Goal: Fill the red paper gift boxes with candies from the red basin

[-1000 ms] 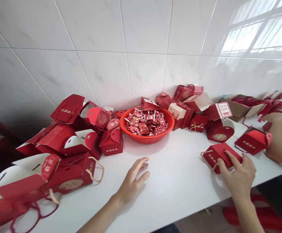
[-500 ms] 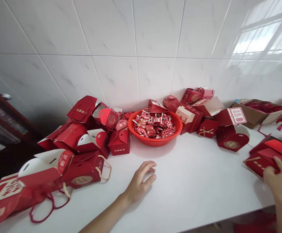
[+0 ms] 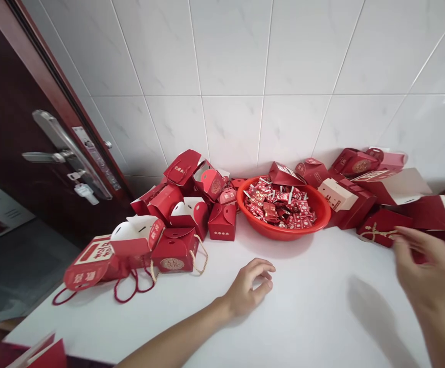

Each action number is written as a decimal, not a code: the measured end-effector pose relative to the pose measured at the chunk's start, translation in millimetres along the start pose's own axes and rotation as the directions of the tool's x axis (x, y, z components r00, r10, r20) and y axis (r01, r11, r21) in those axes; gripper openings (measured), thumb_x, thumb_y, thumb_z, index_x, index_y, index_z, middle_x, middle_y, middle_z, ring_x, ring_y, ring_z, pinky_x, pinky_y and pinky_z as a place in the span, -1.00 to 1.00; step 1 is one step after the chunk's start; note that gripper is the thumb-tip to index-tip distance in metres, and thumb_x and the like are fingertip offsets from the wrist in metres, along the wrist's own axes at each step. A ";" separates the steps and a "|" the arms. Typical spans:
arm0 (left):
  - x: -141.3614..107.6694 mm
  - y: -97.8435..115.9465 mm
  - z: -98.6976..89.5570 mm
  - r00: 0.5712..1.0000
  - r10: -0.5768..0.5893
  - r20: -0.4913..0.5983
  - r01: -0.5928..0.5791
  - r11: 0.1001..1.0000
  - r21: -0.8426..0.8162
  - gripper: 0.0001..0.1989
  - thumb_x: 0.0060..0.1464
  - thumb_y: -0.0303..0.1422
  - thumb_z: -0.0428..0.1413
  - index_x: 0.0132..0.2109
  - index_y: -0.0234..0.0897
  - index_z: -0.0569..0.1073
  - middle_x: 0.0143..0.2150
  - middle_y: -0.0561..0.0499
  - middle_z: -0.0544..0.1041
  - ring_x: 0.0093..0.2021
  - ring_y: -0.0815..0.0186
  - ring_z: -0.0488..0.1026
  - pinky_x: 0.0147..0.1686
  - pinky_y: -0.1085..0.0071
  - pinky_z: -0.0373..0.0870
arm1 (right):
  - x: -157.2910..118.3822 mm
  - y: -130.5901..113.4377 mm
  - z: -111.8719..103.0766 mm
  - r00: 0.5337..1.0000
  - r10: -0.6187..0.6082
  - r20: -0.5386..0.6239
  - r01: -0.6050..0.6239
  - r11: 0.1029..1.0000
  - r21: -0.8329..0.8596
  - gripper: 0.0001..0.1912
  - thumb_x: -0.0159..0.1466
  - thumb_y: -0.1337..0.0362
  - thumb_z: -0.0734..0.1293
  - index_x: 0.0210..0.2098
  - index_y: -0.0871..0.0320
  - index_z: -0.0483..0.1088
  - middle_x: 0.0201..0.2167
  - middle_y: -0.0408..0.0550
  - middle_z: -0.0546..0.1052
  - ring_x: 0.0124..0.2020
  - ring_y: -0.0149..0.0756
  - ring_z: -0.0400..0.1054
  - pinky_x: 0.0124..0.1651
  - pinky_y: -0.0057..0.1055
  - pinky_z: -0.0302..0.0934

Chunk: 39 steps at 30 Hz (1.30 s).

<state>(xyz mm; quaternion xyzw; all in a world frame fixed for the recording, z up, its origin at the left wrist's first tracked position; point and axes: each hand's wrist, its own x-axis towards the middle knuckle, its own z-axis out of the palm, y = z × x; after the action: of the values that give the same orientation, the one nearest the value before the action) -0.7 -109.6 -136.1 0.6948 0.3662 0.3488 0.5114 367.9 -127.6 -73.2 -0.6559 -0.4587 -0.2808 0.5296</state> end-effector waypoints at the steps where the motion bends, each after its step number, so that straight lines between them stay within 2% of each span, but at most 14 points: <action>1: 0.0 0.5 -0.4 1.000 0.014 -0.006 -0.014 1.000 0.018 -0.73 0.17 -0.38 0.13 0.01 -0.24 0.56 0.11 -0.14 0.49 -0.04 0.20 0.53 0.07 0.23 0.48 | -3.9 -17.6 14.7 0.997 -0.064 0.042 0.060 0.993 0.106 -0.70 0.29 0.17 0.33 -0.17 0.25 0.60 -0.29 0.28 0.65 -0.30 -0.01 0.56 -0.16 -0.07 0.40; 4: 1.9 6.1 -6.1 0.995 0.085 -0.042 -0.081 0.992 0.102 -0.77 0.19 -0.38 0.12 -0.03 -0.25 0.57 0.08 -0.15 0.52 -0.05 0.20 0.55 0.06 0.24 0.48 | -32.5 -71.9 48.3 0.924 -0.324 0.204 0.212 0.877 0.432 -0.84 0.32 0.28 0.31 -0.22 0.14 0.54 -0.39 0.01 0.64 -0.47 -0.24 0.50 -0.32 -0.29 0.41; 5: 3.4 10.5 -10.9 0.990 0.124 -0.067 -0.114 0.983 0.142 -0.78 0.19 -0.39 0.11 -0.05 -0.25 0.58 0.07 -0.14 0.54 -0.04 0.19 0.55 0.06 0.23 0.48 | -46.8 -88.6 55.9 0.868 -0.414 0.272 0.217 0.812 0.542 -0.84 0.32 0.32 0.29 -0.19 0.13 0.52 -0.42 -0.03 0.62 -0.48 -0.28 0.50 -0.35 -0.35 0.40; 8: 10.1 34.1 -39.1 0.936 0.300 -0.182 -0.233 0.919 0.318 -0.80 0.20 -0.38 0.10 -0.08 -0.21 0.59 0.05 -0.12 0.57 0.04 0.16 0.53 0.12 0.22 0.46 | -93.3 -128.9 69.1 0.634 -0.621 0.460 0.105 0.659 0.745 -0.77 0.37 0.35 0.21 -0.16 0.13 0.51 -0.46 -0.06 0.58 -0.48 -0.31 0.47 -0.40 -0.42 0.36; 10: 16.8 57.0 -69.4 0.858 0.409 -0.312 -0.246 0.858 0.450 -0.81 0.22 -0.35 0.10 -0.11 -0.21 0.59 0.04 -0.12 0.57 0.07 0.15 0.53 0.14 0.22 0.45 | -119.2 -145.8 71.7 0.528 -0.652 0.544 0.002 0.642 0.767 -0.72 0.37 0.34 0.16 -0.18 0.15 0.52 -0.51 -0.06 0.55 -0.53 -0.31 0.42 -0.43 -0.40 0.31; 12: 26.6 80.9 -105.1 0.766 0.472 -0.436 -0.193 0.817 0.544 -0.80 0.21 -0.35 0.09 -0.12 -0.23 0.59 0.02 -0.12 0.58 0.01 0.18 0.54 0.03 0.27 0.50 | -136.0 -154.9 71.3 0.444 -0.606 0.660 -0.137 0.682 0.719 -0.71 0.36 0.35 0.15 -0.23 0.16 0.53 -0.49 -0.05 0.57 -0.53 -0.32 0.39 -0.44 -0.41 0.28; 15: 49.4 108.2 -154.9 0.674 0.494 -0.549 0.017 0.732 0.681 -0.75 0.16 -0.37 0.08 -0.08 -0.29 0.57 0.01 -0.13 0.58 -0.12 0.21 0.56 -0.04 0.29 0.52 | -144.4 -157.5 69.7 0.318 -0.548 0.774 -0.262 0.734 0.627 -0.71 0.35 0.31 0.18 -0.27 0.16 0.55 -0.46 -0.03 0.58 -0.48 -0.29 0.41 -0.40 -0.38 0.27; 17: 69.2 116.9 -177.9 0.690 0.436 -0.578 0.281 0.574 0.769 -0.72 0.15 -0.38 0.07 -0.03 -0.31 0.56 0.01 -0.16 0.58 -0.10 0.16 0.55 0.01 0.23 0.49 | -143.7 -155.2 70.1 0.296 -0.518 0.803 -0.314 0.741 0.594 -0.71 0.34 0.27 0.20 -0.25 0.18 0.57 -0.44 -0.02 0.59 -0.47 -0.28 0.40 -0.38 -0.37 0.27; 21: 106.4 115.0 -194.8 0.721 0.387 -0.574 0.373 0.482 0.793 -0.80 0.05 -0.36 0.17 -0.16 -0.31 0.57 -0.12 -0.28 0.63 0.05 -0.16 0.44 0.09 -0.07 0.33 | -140.9 -150.9 73.6 0.288 -0.485 0.826 -0.389 0.729 0.564 -0.72 0.31 0.29 0.22 -0.26 0.19 0.58 -0.40 0.01 0.61 -0.45 -0.26 0.43 -0.36 -0.37 0.29; 24: 122.6 108.5 -194.2 0.741 0.361 -0.566 0.399 0.441 0.804 -0.91 -0.03 -0.38 0.22 -0.32 -0.27 0.55 -0.26 -0.27 0.63 0.05 -0.24 0.39 0.07 -0.18 0.25 | -140.4 -150.8 75.4 0.288 -0.484 0.827 -0.400 0.724 0.563 -0.74 0.30 0.32 0.24 -0.28 0.18 0.59 -0.37 0.02 0.63 -0.41 -0.25 0.46 -0.33 -0.37 0.31; 27: 128.9 107.5 -192.1 0.745 0.378 -0.549 0.391 0.420 0.819 -0.96 -0.03 -0.44 0.19 -0.36 -0.23 0.53 -0.30 -0.20 0.63 0.06 -0.16 0.39 0.17 -0.20 0.12 | -139.5 -151.8 75.4 0.285 -0.491 0.823 -0.395 0.722 0.567 -0.76 0.29 0.36 0.25 -0.30 0.15 0.59 -0.34 0.01 0.64 -0.37 -0.24 0.48 -0.27 -0.37 0.33; 32: 127.9 119.0 -188.8 0.707 0.469 -0.530 0.345 0.426 0.836 -0.86 0.13 -0.40 0.08 -0.20 -0.20 0.53 -0.11 -0.15 0.63 0.07 -0.02 0.46 0.31 -0.12 -0.03 | -137.4 -150.9 75.8 0.269 -0.500 0.823 -0.400 0.719 0.568 -0.73 0.25 0.44 0.24 -0.31 0.17 0.61 -0.35 0.00 0.63 -0.37 -0.27 0.47 -0.27 -0.39 0.32; 36: 122.2 127.2 -189.0 0.629 0.610 -0.482 0.211 0.463 0.861 -0.82 0.22 -0.34 0.03 -0.10 -0.21 0.50 -0.05 -0.15 0.61 0.03 0.04 0.50 0.27 0.05 0.15 | -137.2 -149.3 78.0 0.258 -0.490 0.833 -0.419 0.720 0.553 -0.71 0.21 0.49 0.25 -0.28 0.18 0.62 -0.33 0.00 0.63 -0.38 -0.30 0.45 -0.27 -0.42 0.31; 39: 118.4 126.2 -192.2 0.581 0.676 -0.453 0.134 0.470 0.873 -0.82 0.22 -0.31 0.06 -0.09 -0.25 0.47 -0.06 -0.15 0.60 0.02 0.08 0.48 0.12 0.16 0.34 | -137.1 -149.6 79.1 0.250 -0.470 0.847 -0.440 0.724 0.532 -0.71 0.17 0.51 0.27 -0.28 0.16 0.62 -0.32 -0.03 0.64 -0.38 -0.33 0.45 -0.28 -0.45 0.31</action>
<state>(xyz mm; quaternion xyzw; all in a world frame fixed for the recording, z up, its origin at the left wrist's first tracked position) -88.8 54.0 43.8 0.6855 0.5308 0.4686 -0.1698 166.3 -91.2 -147.1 -0.4279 -0.7558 0.3705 0.3292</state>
